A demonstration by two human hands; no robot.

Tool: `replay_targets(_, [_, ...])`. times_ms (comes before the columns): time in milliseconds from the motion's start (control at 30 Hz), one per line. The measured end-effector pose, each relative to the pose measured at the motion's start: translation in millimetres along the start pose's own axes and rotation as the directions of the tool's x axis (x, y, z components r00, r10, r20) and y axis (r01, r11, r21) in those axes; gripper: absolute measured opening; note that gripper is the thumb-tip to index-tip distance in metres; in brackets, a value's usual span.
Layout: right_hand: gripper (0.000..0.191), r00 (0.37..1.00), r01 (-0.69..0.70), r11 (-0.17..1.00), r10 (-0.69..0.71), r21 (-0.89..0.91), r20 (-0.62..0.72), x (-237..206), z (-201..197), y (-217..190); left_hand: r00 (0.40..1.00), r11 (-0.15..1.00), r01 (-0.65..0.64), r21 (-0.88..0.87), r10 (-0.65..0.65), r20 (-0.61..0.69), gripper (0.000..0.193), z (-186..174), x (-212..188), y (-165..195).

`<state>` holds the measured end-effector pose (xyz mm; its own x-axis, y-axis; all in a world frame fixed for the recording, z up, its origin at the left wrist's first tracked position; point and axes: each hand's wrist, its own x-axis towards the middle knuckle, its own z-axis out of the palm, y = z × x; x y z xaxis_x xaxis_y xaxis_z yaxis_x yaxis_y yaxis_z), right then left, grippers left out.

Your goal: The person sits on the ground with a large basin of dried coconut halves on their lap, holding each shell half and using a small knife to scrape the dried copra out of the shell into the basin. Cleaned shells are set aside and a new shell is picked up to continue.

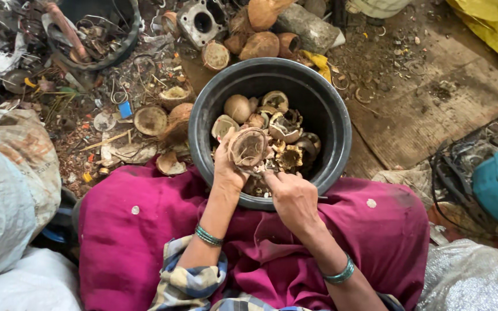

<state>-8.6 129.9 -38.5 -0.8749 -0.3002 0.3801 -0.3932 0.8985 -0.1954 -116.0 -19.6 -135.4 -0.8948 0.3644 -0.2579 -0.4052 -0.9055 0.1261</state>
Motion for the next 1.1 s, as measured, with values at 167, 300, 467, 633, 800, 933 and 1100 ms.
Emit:
replay_targets(167, [0.031, 0.998, 0.056, 0.998, -0.056, -0.016, -0.001, 2.7, -8.6, 3.2, 0.999, 0.998, -0.030, -0.056, 0.028, -0.025, 0.037, -18.3, 7.7, -3.2])
replay_targets(300, [0.026, 0.998, 0.025, 1.000, -0.025, -0.004, -0.065, 2.8, -1.0, -3.3, 0.978, 0.990, -0.134, -0.042, 0.126, -0.166, 0.036, -24.3, 11.3, -7.0])
replay_targets(467, [0.029, 0.987, -0.126, 0.992, 0.126, 0.006, -0.101, 1.8, 19.8, -14.9, 0.953, 0.977, -0.215, 0.007, 0.211, -0.218, 0.040, -22.2, 13.1, -7.7])
replay_targets(633, [0.030, 0.967, -0.246, 0.966, 0.250, 0.081, -0.047, 0.8, 29.7, -10.0, 0.888, 0.942, -0.335, -0.032, 0.304, -0.344, 0.036, -15.6, 26.4, -13.4])
replay_targets(800, [0.020, 0.940, -0.332, 0.910, 0.340, 0.250, 0.009, 1.8, 35.0, -5.8, 0.879, 0.928, -0.365, -0.070, 0.319, -0.355, 0.044, -18.6, 33.8, -17.2])
replay_targets(933, [0.018, 0.919, -0.392, 0.900, 0.392, 0.191, 0.039, 2.4, 38.8, -5.3, 0.844, 0.908, -0.419, -0.019, 0.381, -0.377, 0.044, -22.9, 31.8, -17.3])
replay_targets(1100, [0.021, 0.911, -0.413, 0.880, 0.404, 0.236, 0.087, 5.8, 35.9, -6.4, 0.837, 0.888, -0.457, -0.040, 0.415, -0.355, 0.045, -17.9, 30.8, -19.2])
